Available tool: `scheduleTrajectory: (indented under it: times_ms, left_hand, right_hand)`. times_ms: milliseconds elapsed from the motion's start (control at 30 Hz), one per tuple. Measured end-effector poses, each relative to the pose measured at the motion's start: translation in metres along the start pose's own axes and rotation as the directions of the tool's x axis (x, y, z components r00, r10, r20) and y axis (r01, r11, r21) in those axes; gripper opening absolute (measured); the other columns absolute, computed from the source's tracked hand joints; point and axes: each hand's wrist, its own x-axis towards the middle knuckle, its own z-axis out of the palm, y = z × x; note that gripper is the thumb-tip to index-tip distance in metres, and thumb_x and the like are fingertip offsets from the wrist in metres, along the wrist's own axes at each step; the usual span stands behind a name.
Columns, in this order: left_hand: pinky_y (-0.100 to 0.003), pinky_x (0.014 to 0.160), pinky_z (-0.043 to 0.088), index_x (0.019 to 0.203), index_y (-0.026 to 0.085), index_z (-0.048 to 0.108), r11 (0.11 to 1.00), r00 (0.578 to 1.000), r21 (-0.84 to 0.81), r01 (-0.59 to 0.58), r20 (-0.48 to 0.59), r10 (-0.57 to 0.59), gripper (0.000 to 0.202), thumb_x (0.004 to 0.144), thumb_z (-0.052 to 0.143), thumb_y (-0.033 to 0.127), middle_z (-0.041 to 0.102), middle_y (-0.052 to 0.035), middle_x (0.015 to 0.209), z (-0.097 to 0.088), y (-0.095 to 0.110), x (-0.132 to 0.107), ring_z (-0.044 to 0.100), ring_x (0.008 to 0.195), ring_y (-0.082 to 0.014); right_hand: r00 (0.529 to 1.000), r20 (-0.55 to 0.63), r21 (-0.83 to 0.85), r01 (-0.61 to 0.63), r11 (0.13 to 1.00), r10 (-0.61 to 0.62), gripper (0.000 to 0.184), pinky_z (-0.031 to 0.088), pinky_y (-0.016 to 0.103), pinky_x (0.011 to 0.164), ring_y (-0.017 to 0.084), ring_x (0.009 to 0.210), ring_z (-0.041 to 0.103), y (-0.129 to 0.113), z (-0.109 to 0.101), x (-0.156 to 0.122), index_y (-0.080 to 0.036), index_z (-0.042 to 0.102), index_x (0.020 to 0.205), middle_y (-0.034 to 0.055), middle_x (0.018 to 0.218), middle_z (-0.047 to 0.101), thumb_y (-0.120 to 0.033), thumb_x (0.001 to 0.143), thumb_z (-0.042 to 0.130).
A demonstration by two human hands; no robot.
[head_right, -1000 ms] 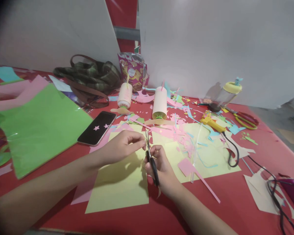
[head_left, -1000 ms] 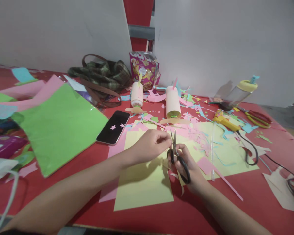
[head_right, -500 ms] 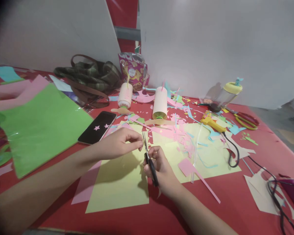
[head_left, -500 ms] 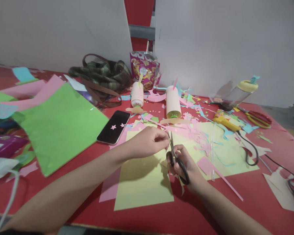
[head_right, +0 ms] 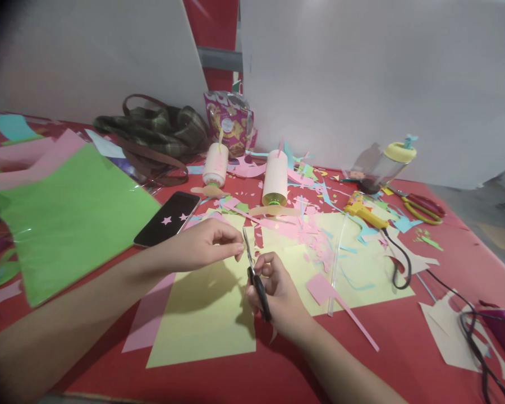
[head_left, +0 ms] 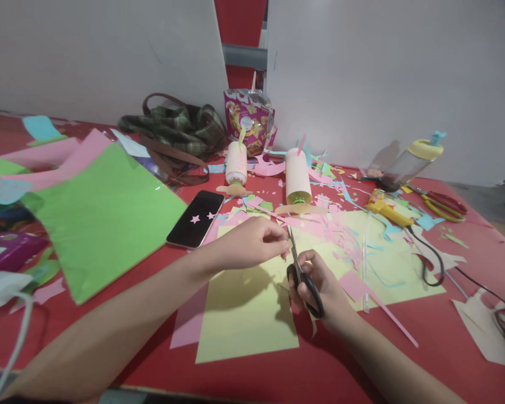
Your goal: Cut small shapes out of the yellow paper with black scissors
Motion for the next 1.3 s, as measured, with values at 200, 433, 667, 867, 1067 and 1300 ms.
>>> scheduleTrajectory:
  times_ms: [200, 433, 667, 867, 1067, 1300]
  left_hand:
    - [-0.018, 0.041, 0.022, 0.059, 0.014, 0.052, 0.998, 0.999, -0.060, 0.002, 0.032, 0.000, 0.020, 0.072, 0.040, 0.022, 0.035, 0.0050, 0.049, 0.002, -0.001, 0.000, 0.030, 0.044, -0.0052]
    - [-0.018, 0.041, 0.023, 0.057, 0.013, 0.053, 0.999, 0.974, -0.008, -0.038, 0.223, 0.039, 0.017, 0.067, 0.039, 0.018, 0.039, 0.0038, 0.049, 0.011, -0.004, 0.002, 0.032, 0.044, -0.0056]
    - [-0.018, 0.041, 0.022, 0.048, 0.014, 0.043, 0.994, 0.958, -0.013, -0.107, 0.265, 0.107, 0.016, 0.063, 0.040, 0.012, 0.033, 0.0047, 0.045, 0.019, -0.002, 0.000, 0.029, 0.042, -0.0054]
    - [-0.018, 0.040, 0.021, 0.046, 0.015, 0.039, 0.990, 0.948, -0.024, -0.142, 0.283, 0.143, 0.017, 0.062, 0.039, 0.010, 0.031, 0.0050, 0.045, 0.021, -0.003, -0.001, 0.028, 0.041, -0.0051]
    - [-0.017, 0.040, 0.022, 0.046, 0.015, 0.037, 0.988, 0.952, -0.013, -0.154, 0.265, 0.152, 0.018, 0.063, 0.039, 0.009, 0.031, 0.0051, 0.044, 0.020, -0.002, -0.001, 0.028, 0.042, -0.0048]
    - [-0.017, 0.042, 0.023, 0.048, 0.014, 0.043, 0.992, 0.968, -0.003, -0.130, 0.218, 0.127, 0.015, 0.062, 0.040, 0.010, 0.036, 0.0047, 0.045, 0.019, -0.002, 0.000, 0.032, 0.043, -0.0054]
  right_hand:
    - [0.998, -0.040, 0.057, 0.043, 0.997, -0.040, 0.031, 0.032, 0.019, 0.039, 0.005, 0.040, 0.040, 0.002, 0.000, 0.003, -0.025, 0.034, 0.078, -0.0073, 0.061, 0.043, -0.038, 0.067, 0.060]
    - [0.976, -0.186, 0.071, 0.132, 0.989, -0.117, 0.037, 0.041, 0.025, 0.057, 0.011, 0.064, 0.050, 0.001, -0.001, 0.003, -0.026, 0.036, 0.079, -0.0046, 0.073, 0.049, -0.021, 0.060, 0.068]
    - [0.969, -0.226, 0.036, 0.115, 0.993, -0.104, 0.036, 0.040, 0.021, 0.058, 0.009, 0.063, 0.050, -0.002, 0.000, 0.004, -0.026, 0.036, 0.078, -0.0058, 0.073, 0.050, -0.013, 0.062, 0.065]
    - [0.978, -0.202, 0.028, 0.066, 0.997, -0.059, 0.040, 0.039, 0.020, 0.053, 0.008, 0.058, 0.050, -0.003, 0.001, 0.003, -0.026, 0.034, 0.080, -0.0056, 0.073, 0.051, -0.015, 0.060, 0.067]
    - [0.976, -0.212, 0.025, 0.065, 0.998, -0.058, 0.039, 0.040, 0.020, 0.054, 0.008, 0.060, 0.050, -0.003, 0.001, 0.004, -0.025, 0.034, 0.079, -0.0060, 0.072, 0.050, -0.013, 0.060, 0.065]
    - [0.971, -0.229, -0.001, 0.074, 0.997, -0.072, 0.035, 0.039, 0.021, 0.051, 0.009, 0.058, 0.050, -0.002, 0.000, 0.004, -0.026, 0.035, 0.080, -0.0058, 0.071, 0.050, -0.012, 0.062, 0.062]
